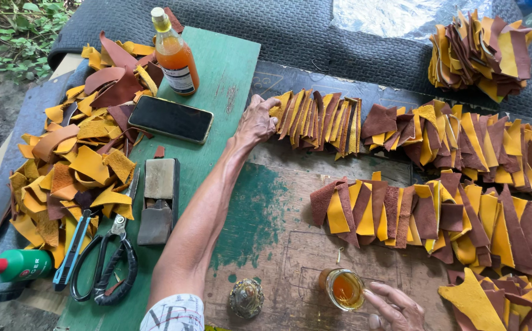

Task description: The person repeatedly picks up small yellow and brown leather pieces, applies a liquid from a small glass jar to the edges, and presses them together. The person places the bonded pairs into growing stacks on the table. Scissors, a utility knife, and a bottle of liquid are visible on the work surface.

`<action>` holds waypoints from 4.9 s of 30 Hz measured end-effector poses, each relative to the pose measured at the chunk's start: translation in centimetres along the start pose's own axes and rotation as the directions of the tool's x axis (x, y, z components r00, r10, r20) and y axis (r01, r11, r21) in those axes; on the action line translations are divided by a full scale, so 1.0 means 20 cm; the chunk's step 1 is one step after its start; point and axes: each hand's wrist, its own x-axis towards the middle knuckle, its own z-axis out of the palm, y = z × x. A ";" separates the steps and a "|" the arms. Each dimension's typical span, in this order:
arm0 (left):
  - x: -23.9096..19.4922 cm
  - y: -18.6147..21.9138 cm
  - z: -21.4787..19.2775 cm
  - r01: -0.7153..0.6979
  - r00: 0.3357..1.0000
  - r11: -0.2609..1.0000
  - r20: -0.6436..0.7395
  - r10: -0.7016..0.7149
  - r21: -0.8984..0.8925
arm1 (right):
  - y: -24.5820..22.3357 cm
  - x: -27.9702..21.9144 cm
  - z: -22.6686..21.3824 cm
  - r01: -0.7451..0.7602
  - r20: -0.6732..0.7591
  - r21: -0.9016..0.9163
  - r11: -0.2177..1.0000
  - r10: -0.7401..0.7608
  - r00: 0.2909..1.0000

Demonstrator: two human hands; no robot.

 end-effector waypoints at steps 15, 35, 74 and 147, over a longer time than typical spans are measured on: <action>0.03 -0.08 0.01 -0.058 0.987 0.998 -0.153 0.056 -0.012 | 0.01 -0.09 -0.35 -0.074 -0.137 -0.039 0.997 0.068 0.988; -0.13 0.01 -0.12 -0.157 0.983 0.985 -0.111 0.149 -0.066 | -0.20 0.33 -0.76 -0.261 -0.035 -0.600 0.756 0.301 0.953; -0.12 0.13 -0.13 -0.196 0.980 0.977 -0.007 0.198 0.088 | -0.40 0.47 -0.70 -0.409 -0.163 0.454 0.792 0.525 0.836; -1.92 0.91 -0.20 0.266 0.960 -0.104 0.274 -0.065 -0.958 | -1.14 0.26 -0.14 -0.093 -0.177 0.387 0.917 0.173 0.969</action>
